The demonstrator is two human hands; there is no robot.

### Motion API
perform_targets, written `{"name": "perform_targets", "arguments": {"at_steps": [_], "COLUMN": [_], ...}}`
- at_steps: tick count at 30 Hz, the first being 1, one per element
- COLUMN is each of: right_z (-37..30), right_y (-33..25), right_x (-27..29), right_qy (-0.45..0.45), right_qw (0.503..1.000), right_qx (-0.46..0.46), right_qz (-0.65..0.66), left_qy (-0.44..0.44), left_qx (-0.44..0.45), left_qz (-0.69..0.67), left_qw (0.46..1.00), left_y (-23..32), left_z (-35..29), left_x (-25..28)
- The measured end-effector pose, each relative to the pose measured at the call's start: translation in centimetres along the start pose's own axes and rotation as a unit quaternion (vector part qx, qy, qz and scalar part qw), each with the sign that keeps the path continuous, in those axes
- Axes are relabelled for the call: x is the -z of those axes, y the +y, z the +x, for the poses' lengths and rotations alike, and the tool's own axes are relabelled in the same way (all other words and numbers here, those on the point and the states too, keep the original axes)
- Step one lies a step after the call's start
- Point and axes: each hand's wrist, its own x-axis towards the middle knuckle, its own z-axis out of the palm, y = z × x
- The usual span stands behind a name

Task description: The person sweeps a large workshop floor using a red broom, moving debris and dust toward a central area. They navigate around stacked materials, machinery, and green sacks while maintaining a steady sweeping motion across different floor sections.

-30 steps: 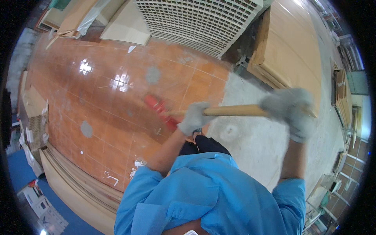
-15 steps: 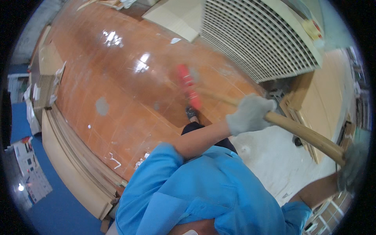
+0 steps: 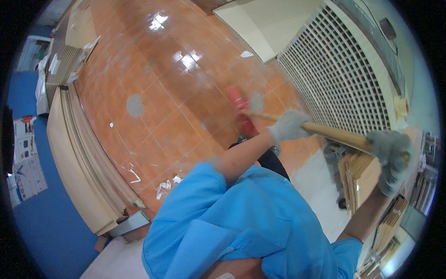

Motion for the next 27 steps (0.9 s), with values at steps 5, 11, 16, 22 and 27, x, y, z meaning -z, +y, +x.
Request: {"name": "perform_targets", "arguments": {"at_steps": [5,11,16,22,27], "right_z": [4.0,9.8,17.1,33.0,44.0], "right_y": [10.2,4.3,1.4,10.0,11.8], "right_x": [-2.3,6.9,6.7,-2.4,-1.4], "right_qy": [0.008,-0.064,-0.134,-0.243,-0.178], "right_qw": [0.993,0.991,0.975,0.927,0.977], "right_qx": [-0.044,0.066,0.165,0.167,0.074], "right_qz": [0.109,0.1,-0.06,-0.233,0.095], "left_qy": [0.058,0.194,0.193,0.14,0.112], "left_qx": [0.174,0.025,-0.079,0.003,0.127], "left_qz": [0.126,0.071,0.05,0.005,0.05], "left_qw": [0.975,0.978,0.977,0.99,0.984], "left_y": [-5.6,-1.4,-1.2,-14.8,-19.4], "left_z": [-6.5,1.5,12.4,22.1,24.0], "left_x": [7.8,11.6,15.0,22.0,27.6]}}
